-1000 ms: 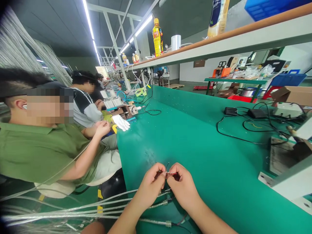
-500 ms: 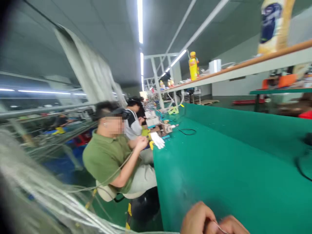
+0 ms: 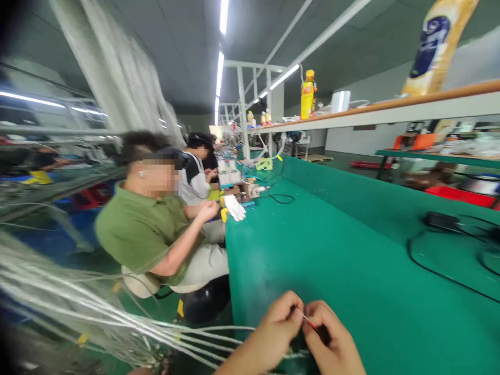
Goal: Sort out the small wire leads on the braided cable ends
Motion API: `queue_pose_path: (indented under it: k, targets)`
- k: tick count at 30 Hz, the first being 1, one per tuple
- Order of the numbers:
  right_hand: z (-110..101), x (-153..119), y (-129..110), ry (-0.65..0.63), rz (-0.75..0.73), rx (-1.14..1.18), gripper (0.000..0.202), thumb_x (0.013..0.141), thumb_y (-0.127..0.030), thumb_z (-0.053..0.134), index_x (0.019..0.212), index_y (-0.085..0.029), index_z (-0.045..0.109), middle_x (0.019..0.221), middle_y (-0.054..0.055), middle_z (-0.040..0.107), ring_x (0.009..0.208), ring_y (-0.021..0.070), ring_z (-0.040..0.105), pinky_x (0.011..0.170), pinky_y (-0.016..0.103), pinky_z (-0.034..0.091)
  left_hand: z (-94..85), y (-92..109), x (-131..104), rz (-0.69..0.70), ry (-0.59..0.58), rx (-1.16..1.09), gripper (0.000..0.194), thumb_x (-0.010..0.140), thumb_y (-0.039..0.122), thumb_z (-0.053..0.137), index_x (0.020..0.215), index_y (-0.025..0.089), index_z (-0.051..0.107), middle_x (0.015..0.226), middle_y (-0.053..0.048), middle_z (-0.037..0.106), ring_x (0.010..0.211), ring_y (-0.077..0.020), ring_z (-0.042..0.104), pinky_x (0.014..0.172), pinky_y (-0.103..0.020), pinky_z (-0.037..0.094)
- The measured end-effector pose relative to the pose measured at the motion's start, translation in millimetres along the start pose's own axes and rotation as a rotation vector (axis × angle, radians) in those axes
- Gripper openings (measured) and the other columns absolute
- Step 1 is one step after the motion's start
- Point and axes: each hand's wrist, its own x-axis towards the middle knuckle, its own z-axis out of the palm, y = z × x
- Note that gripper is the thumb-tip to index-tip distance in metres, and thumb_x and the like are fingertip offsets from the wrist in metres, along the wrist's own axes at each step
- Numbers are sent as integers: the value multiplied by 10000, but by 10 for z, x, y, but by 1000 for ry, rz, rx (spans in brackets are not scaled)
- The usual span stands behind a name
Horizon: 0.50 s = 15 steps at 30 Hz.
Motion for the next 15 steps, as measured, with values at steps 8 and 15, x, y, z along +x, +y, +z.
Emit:
queue_pose_path:
  k: [8, 15]
  targets:
    - [-48, -19, -6, -9, 6, 116, 131, 916, -377, 623, 855, -261, 615, 950, 16, 515, 857, 192, 500, 731, 295, 401, 8, -29, 25, 38, -74, -197, 229, 984, 377, 407, 845, 200, 448, 813, 21, 428, 772, -144, 389, 698, -259, 336]
    - [-117, -34, -80, -209, -9, 175, 208, 938, -418, 573, 818, -250, 587, 954, 18, 496, 850, 198, 461, 726, 297, 367, 28, -104, 72, 10, -41, -230, 220, 976, 361, 444, 831, 197, 470, 780, 25, 450, 752, -135, 409, 690, -251, 337]
